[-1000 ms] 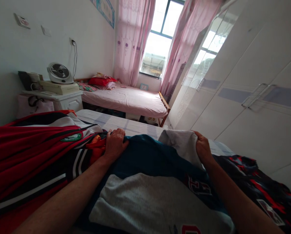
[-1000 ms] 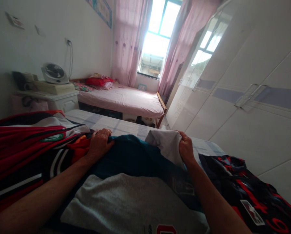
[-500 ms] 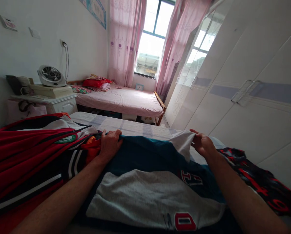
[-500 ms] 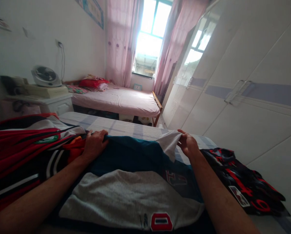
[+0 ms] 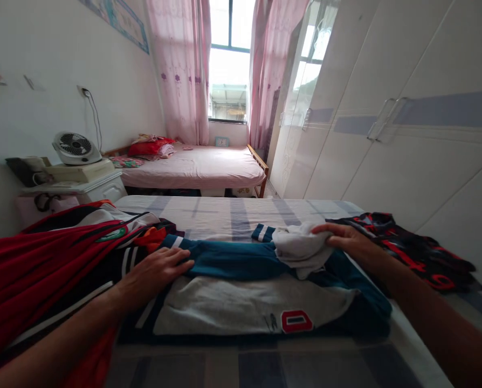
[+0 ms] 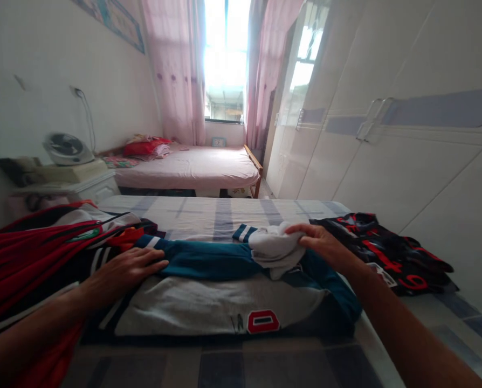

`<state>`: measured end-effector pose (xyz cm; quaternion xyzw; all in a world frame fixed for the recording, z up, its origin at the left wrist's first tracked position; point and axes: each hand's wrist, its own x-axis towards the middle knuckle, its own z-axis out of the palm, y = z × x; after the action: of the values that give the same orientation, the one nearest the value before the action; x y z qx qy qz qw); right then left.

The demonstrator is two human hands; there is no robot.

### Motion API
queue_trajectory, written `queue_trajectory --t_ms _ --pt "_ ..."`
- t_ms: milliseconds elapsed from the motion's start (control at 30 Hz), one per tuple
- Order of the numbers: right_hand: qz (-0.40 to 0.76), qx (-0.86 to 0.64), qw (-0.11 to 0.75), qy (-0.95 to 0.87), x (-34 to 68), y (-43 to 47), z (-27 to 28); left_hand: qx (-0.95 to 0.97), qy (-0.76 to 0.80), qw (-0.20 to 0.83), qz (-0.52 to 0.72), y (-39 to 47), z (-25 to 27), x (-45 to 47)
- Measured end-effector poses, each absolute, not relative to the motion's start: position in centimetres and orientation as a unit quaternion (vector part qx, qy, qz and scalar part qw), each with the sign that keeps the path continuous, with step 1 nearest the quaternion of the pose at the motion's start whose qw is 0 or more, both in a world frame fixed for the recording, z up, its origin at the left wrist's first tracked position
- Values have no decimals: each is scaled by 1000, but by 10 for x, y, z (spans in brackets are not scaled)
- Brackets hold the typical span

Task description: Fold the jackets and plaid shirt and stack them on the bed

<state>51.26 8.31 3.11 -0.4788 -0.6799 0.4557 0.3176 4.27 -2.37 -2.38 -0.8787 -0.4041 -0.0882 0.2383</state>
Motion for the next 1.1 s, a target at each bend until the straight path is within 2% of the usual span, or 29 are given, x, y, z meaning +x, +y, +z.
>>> queue_trajectory --t_ms 67,233,300,367,500,667,800,933,1000,1100 --pt "464 -517 295 -656 517 82 12 -878 -428 192 -96 -28 -29 42" --pt "392 -521 439 -619 502 92 18 -861 -486 123 -87 -24 -16 59" --pt "333 -480 457 -670 488 89 33 -862 -496 71 -73 -24 -11 67" --pt "311 -424 413 -743 472 79 44 -852 -517 23 -80 -23 -6 73" --pt "318 -337 265 -846 442 53 42 -811 -556 -47 -174 -13 1 93" --pt "222 -302 247 -894 427 31 25 -797 -524 -157 -255 15 3 147" --pt "198 -273 164 -927 430 14 22 -831 -472 -149 -254 48 -3 193" --pt "225 -284 100 -927 442 -3 29 -894 -382 -108 -209 78 -10 229" --pt "253 -296 115 -914 453 -3 32 -930 -317 -74 -171 87 -11 240" --pt "269 -383 199 -861 480 17 28 -942 -288 -54 -165 93 -5 247"
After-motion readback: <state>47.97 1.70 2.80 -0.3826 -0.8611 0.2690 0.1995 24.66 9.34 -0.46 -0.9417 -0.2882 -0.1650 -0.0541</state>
